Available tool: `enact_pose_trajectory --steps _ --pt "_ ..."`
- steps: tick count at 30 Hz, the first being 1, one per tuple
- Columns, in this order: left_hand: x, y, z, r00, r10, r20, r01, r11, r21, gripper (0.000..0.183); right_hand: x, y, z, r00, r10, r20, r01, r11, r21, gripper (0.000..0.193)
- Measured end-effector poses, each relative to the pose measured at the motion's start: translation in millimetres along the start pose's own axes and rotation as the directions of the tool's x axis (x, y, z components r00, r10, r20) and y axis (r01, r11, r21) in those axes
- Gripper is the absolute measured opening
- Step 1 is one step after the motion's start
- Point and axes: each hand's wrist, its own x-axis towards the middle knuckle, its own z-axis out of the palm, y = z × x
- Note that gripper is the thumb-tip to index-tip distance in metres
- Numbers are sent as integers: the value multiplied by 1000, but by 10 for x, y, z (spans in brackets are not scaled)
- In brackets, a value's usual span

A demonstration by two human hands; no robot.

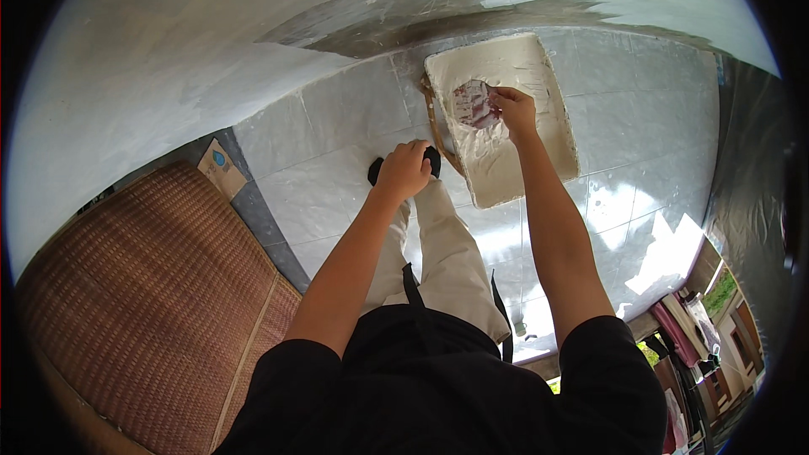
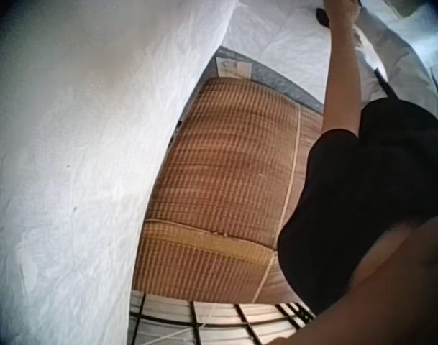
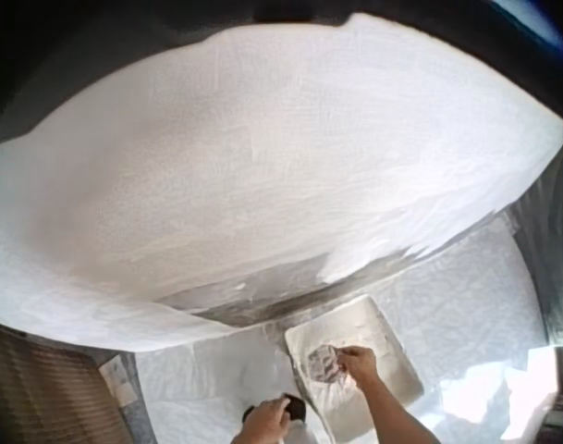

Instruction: The person applies wall filler to a crack in a wall using a scraper.

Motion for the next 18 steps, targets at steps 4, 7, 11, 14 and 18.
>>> enact_pose_trajectory --steps 4,7,11,14,18 --pt "-23 47 -32 1000 -15 19 15 1000 -4 35 -32 -10 -92 1000 -2 13 0 988 157 20" --pt "-39 69 -51 1000 -12 21 12 1000 1 35 -120 -78 -127 999 36 -14 -32 968 249 18" --pt "-30 156 -103 1000 6 2 -6 1000 -19 36 -232 -196 -222 995 102 -1 -92 906 413 18" --pt "-2 282 -217 999 41 -25 -42 998 -41 36 -323 -353 -320 995 96 9 -87 862 500 19" --pt "83 536 -491 995 82 -62 -87 993 -75 35 -449 -703 -473 995 -27 99 -41 786 617 20"
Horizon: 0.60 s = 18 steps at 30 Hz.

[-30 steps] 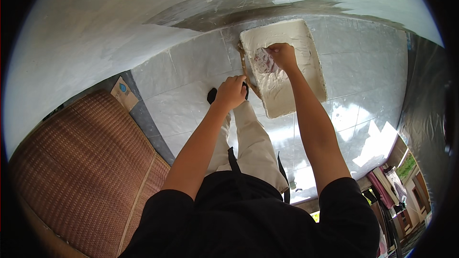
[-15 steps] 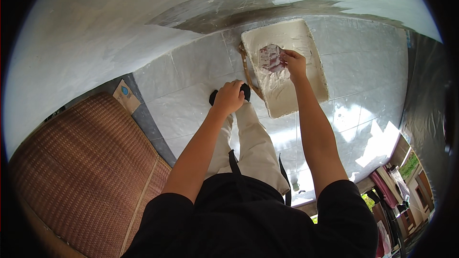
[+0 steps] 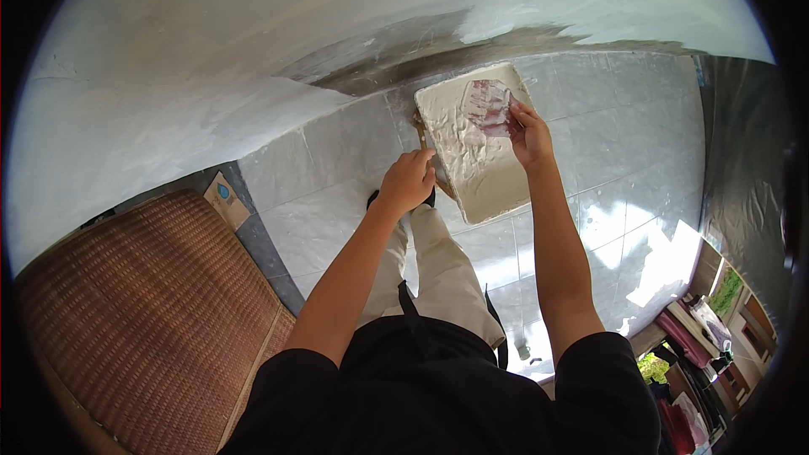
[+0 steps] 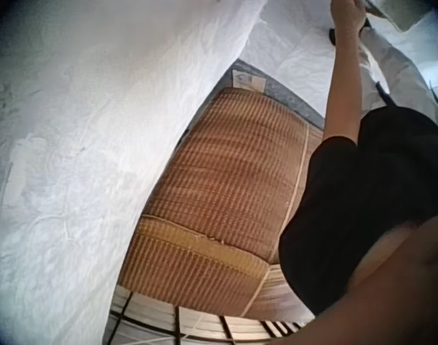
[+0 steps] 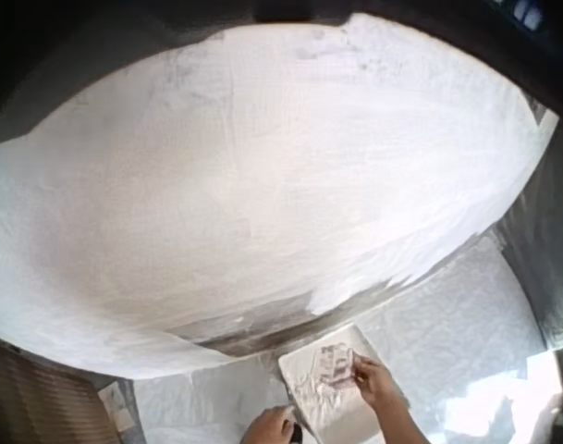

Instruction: The person applies wall filler to a crack in a wall using a scraper.

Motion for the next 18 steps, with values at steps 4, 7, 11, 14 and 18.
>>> enact_pose_trajectory --steps 4,7,11,14,18 --pt "157 338 -320 990 105 -96 -109 993 -38 35 -321 -600 303 994 -90 60 87 995 51 22" --pt "252 594 -691 969 166 -182 -175 984 -33 35 -657 -1075 668 978 -152 140 143 987 78 24" --pt "321 1132 -1276 890 294 -349 -327 944 -39 32 -1041 -1656 991 940 -293 173 271 953 138 27" --pt "260 1641 -1792 766 414 -492 -451 891 49 30 -1308 -2085 1224 892 -393 222 360 917 174 29" --pt "62 2348 -2560 547 586 -597 -614 766 190 31 -1783 -2659 1688 795 -548 260 494 834 246 24"
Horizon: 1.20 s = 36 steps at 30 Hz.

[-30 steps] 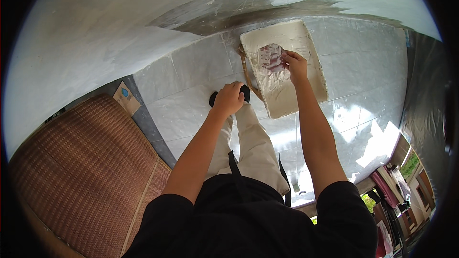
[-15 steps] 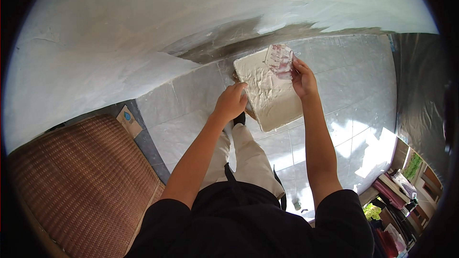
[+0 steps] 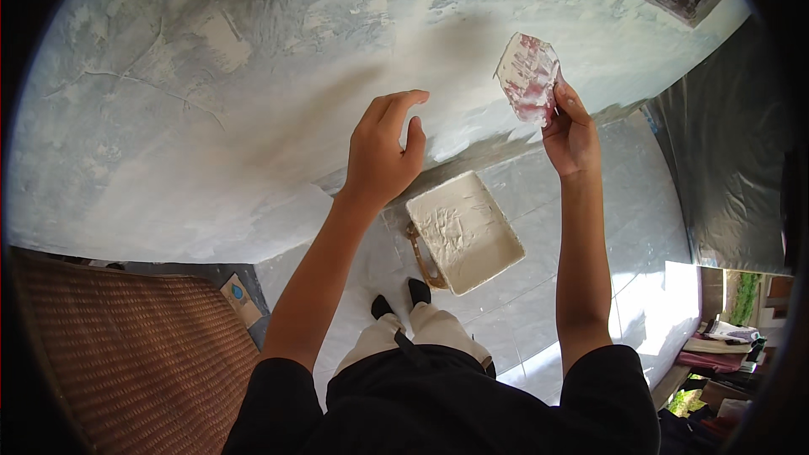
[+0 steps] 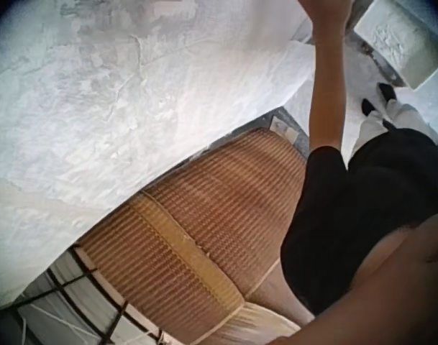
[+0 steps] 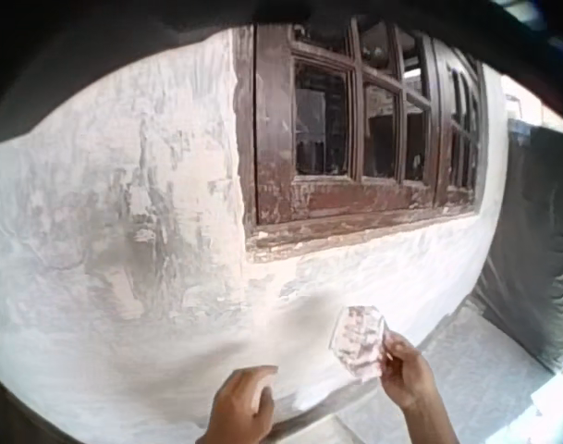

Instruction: The person applies wall filler to a crack in a wall using a scraper.

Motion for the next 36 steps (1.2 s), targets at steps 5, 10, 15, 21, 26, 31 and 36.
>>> enact_pose_trajectory --steps 5,10,15,21,26,31,36 --pt "776 539 -653 877 446 -181 -410 889 205 34 196 -651 567 951 -224 213 186 965 187 17" --pt "1366 877 -1254 694 689 -208 -543 691 476 37 232 -1163 1309 832 -409 374 298 899 321 17" --pt "1714 1167 -1691 594 776 -212 -538 580 612 37 255 -1461 1866 714 -483 507 333 871 361 27" --pt "1971 1310 -2150 595 784 -175 -478 521 708 39 100 -1644 2645 698 -583 415 398 798 452 10" --pt "2240 1326 -2433 553 818 -157 -419 436 797 43 144 -1864 3240 665 -646 374 475 753 456 11" --pt "2427 1228 -2592 542 829 -139 -370 384 846 47 331 -1975 3661 651 -680 336 546 728 415 13" --pt "2481 1130 -2710 599 795 -100 -309 345 886 57 448 -1949 3959 670 -680 299 550 724 417 16"
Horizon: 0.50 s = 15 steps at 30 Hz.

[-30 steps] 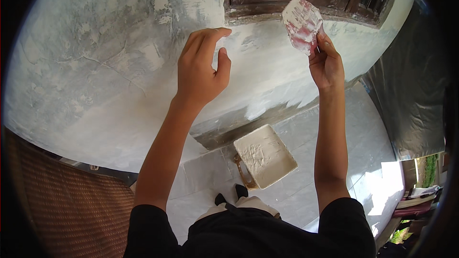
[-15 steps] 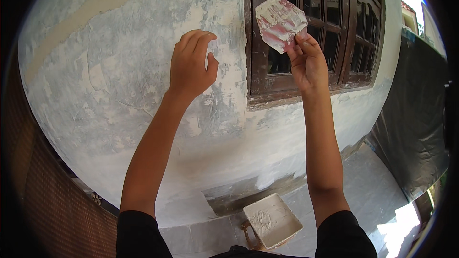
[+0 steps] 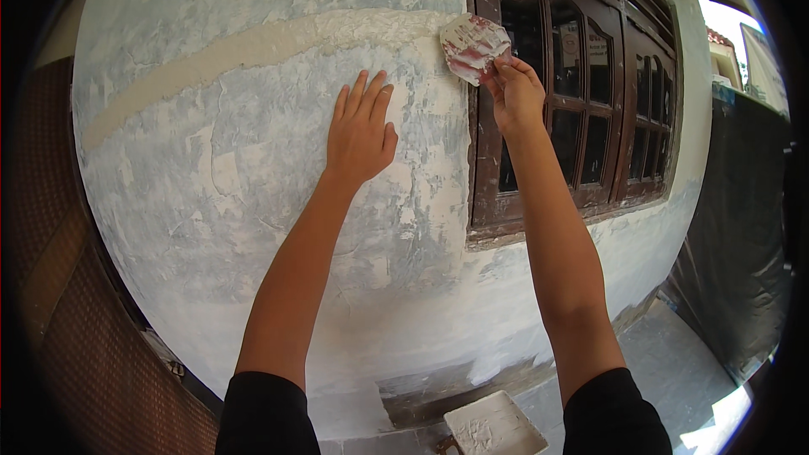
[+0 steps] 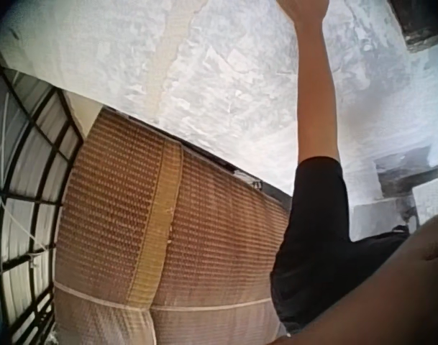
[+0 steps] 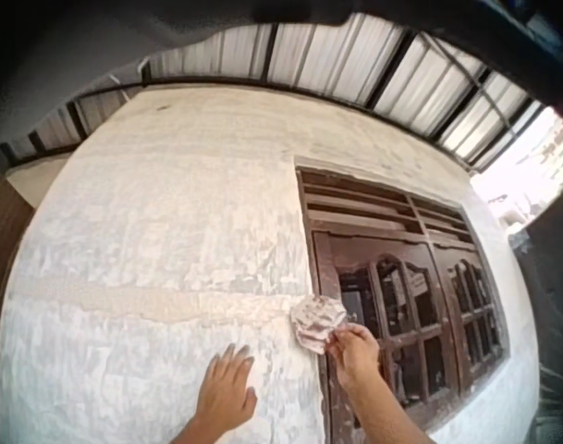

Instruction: The person applies wall filler to a crack in a wall using a scraper.

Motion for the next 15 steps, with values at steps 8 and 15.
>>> enact_pose_trajectory --steps 8,15 --pt "-64 -11 27 1000 8 3 -8 997 -79 62 268 224 -17 998 40 -45 -41 999 -4 16" --pt "-78 8 16 999 34 -36 -37 996 -80 60 184 77 -191 997 -58 -49 57 998 -24 14"
